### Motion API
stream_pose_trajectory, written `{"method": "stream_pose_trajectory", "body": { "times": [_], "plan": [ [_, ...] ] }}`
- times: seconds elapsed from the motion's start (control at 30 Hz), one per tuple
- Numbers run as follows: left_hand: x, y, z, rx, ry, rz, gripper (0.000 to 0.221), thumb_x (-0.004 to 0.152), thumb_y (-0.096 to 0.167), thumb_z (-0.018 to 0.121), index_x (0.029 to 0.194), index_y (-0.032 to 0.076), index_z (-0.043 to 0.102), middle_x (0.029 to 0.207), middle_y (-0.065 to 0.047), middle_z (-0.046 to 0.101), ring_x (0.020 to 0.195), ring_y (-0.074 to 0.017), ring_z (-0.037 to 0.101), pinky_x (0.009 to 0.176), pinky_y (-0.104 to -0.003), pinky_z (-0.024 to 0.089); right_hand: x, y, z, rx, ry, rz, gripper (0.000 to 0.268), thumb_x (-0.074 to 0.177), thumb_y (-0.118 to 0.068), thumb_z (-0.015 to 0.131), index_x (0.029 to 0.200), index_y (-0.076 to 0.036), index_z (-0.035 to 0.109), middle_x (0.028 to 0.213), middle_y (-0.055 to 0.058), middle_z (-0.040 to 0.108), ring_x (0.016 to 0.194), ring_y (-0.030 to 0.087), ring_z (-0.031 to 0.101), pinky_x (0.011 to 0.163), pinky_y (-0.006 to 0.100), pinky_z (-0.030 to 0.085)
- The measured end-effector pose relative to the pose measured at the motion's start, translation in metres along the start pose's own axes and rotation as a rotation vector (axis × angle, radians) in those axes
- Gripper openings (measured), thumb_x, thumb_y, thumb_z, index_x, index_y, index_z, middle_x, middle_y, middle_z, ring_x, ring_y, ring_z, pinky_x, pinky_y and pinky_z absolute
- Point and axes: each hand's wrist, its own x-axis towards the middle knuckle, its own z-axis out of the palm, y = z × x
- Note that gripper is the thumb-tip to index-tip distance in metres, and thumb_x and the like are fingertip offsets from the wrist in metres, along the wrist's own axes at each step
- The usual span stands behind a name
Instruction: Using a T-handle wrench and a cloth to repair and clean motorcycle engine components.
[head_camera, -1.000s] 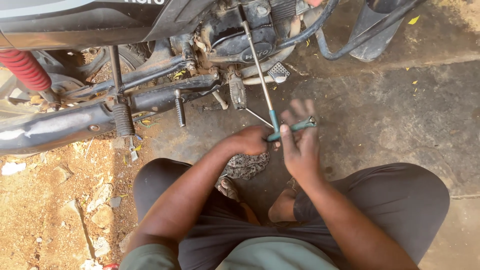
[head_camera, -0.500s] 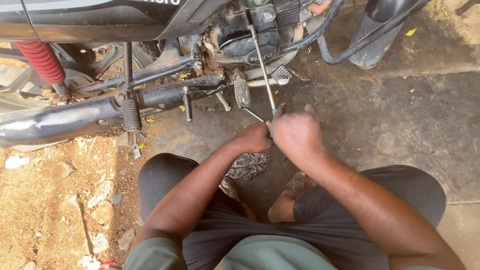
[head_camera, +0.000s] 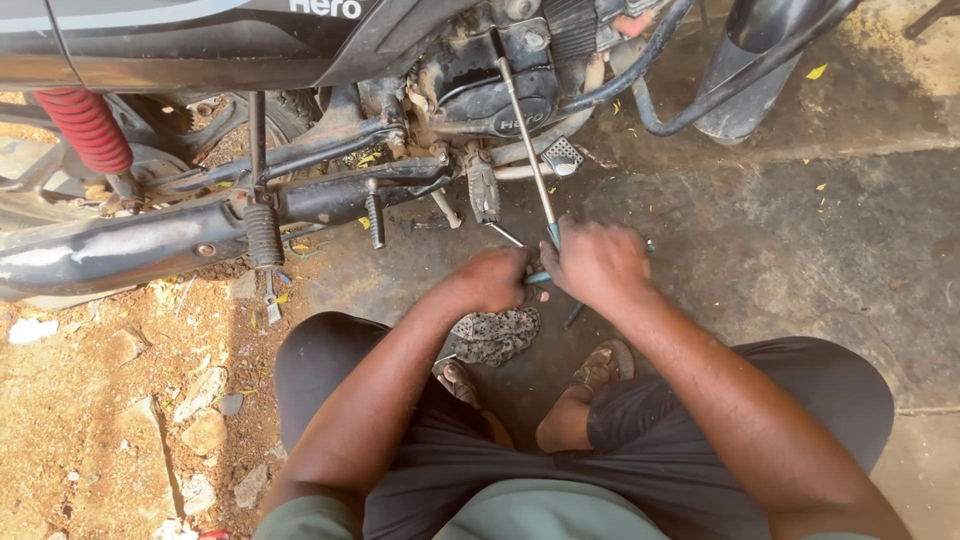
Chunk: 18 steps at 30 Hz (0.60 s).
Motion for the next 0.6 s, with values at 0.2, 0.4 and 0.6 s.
{"method": "stream_pose_trajectory", "body": {
  "times": [0.2,0.4,0.6],
  "plan": [
    [-0.021,0.032,-0.025,0.102,-0.038,-0.039,0.058,0.082,0.037,0.079,0.123,0.001,0.060,0.104,-0.021,0.073,0.102,-0.0403,0.068,0.089,-0.051,0.052,0.001,-0.012,-0.014,0.054,0.074,0.061,0.031,0.093,-0.038,0.066,0.088,-0.007,0.067,0.063,0.015,0.069,0.055,0.032,0.070,0.052,0.047,0.055],
    [-0.033,0.046,-0.047,0.198,-0.113,-0.070,0.032,0.087,0.028,0.073,0.112,0.008,0.071,0.105,-0.019,0.074,0.103,-0.0368,0.071,0.092,-0.049,0.054,0.002,-0.005,0.012,0.225,0.091,0.129,0.029,0.094,-0.037,0.066,0.087,-0.009,0.065,0.062,0.013,0.068,0.055,0.034,0.068,0.055,0.052,0.051],
    [-0.044,0.063,-0.058,0.300,-0.120,-0.108,0.028,0.091,0.032,0.069,0.108,0.010,0.072,0.103,-0.018,0.075,0.101,-0.0361,0.071,0.088,-0.050,0.055,0.003,-0.003,0.030,0.377,0.071,0.162,0.027,0.095,-0.037,0.065,0.092,-0.011,0.065,0.058,0.011,0.068,0.055,0.033,0.066,0.059,0.052,0.050]
  ]
}}
